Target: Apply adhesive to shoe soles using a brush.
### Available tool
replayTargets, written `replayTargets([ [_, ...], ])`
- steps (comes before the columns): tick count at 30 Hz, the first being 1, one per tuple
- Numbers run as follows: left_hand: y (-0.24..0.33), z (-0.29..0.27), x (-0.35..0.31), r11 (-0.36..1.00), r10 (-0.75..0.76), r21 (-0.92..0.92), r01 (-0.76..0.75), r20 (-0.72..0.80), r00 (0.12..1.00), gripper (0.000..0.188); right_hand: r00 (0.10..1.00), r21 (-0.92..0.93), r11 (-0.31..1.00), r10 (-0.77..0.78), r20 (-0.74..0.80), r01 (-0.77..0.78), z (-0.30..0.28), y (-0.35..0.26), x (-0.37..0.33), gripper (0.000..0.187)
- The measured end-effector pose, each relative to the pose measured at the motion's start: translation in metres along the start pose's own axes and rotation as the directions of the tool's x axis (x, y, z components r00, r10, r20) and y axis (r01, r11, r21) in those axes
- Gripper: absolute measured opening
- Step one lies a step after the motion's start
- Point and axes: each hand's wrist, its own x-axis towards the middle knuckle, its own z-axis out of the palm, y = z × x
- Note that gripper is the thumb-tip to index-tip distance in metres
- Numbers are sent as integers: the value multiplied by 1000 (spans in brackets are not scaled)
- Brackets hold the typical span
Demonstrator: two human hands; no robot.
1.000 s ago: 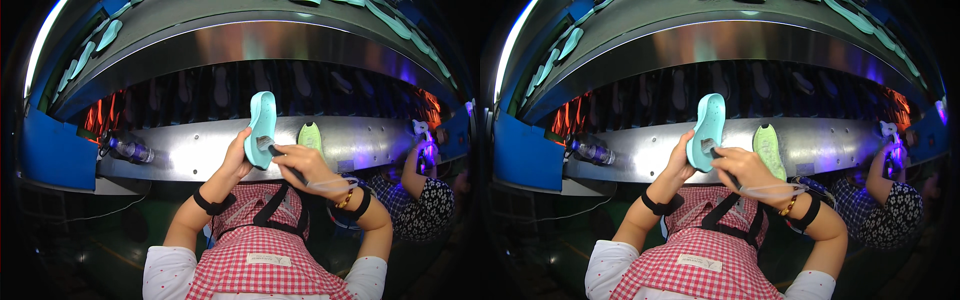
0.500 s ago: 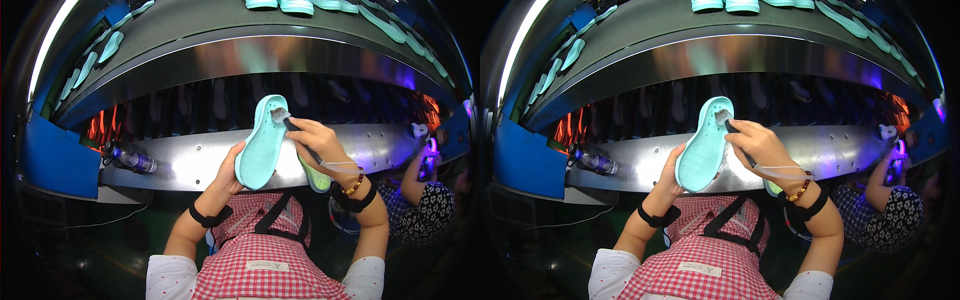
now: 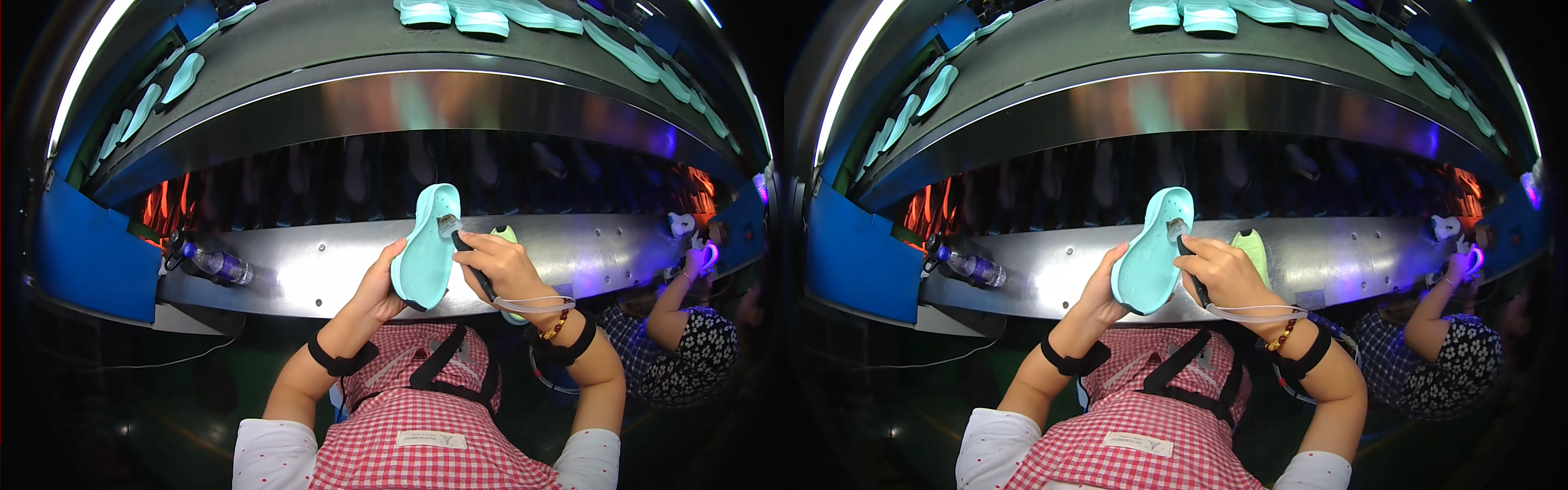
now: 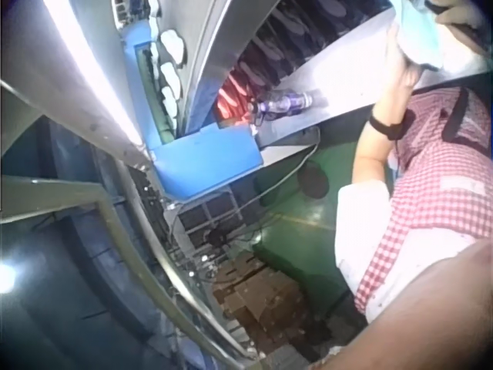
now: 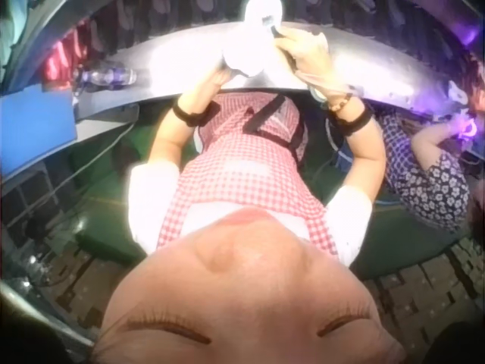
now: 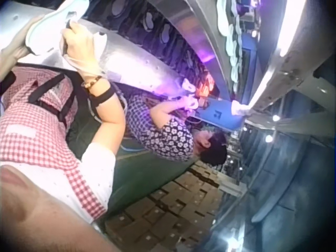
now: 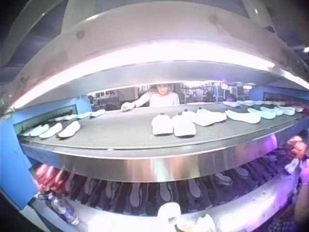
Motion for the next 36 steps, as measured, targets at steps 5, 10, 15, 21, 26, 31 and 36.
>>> replayTargets([
  [5,-5,-5,6,997,71,23,-69,-66,995,44,999,55,998,30,12,-31,5,-5,0,17],
  [10,4,-7,7,990,132,54,-129,-72,989,45,999,157,987,44,17,-47,7,-12,2,17],
  [15,2,-16,13,987,149,67,-143,-93,984,44,994,251,964,69,84,-88,4,-16,2,17],
  [21,4,-28,21,962,243,156,-224,-118,963,45,930,563,741,273,244,-365,-1,-16,-4,15],
  [26,7,-15,11,964,223,156,-213,-43,974,49,846,857,382,522,108,-345,-9,8,-21,16],
  [31,6,-11,6,986,162,40,-162,-12,987,47,842,863,372,529,106,-342,-9,5,-25,16],
  [36,0,-6,6,993,116,-26,-115,2,993,47,834,854,389,545,89,-345,-7,4,-18,16],
])
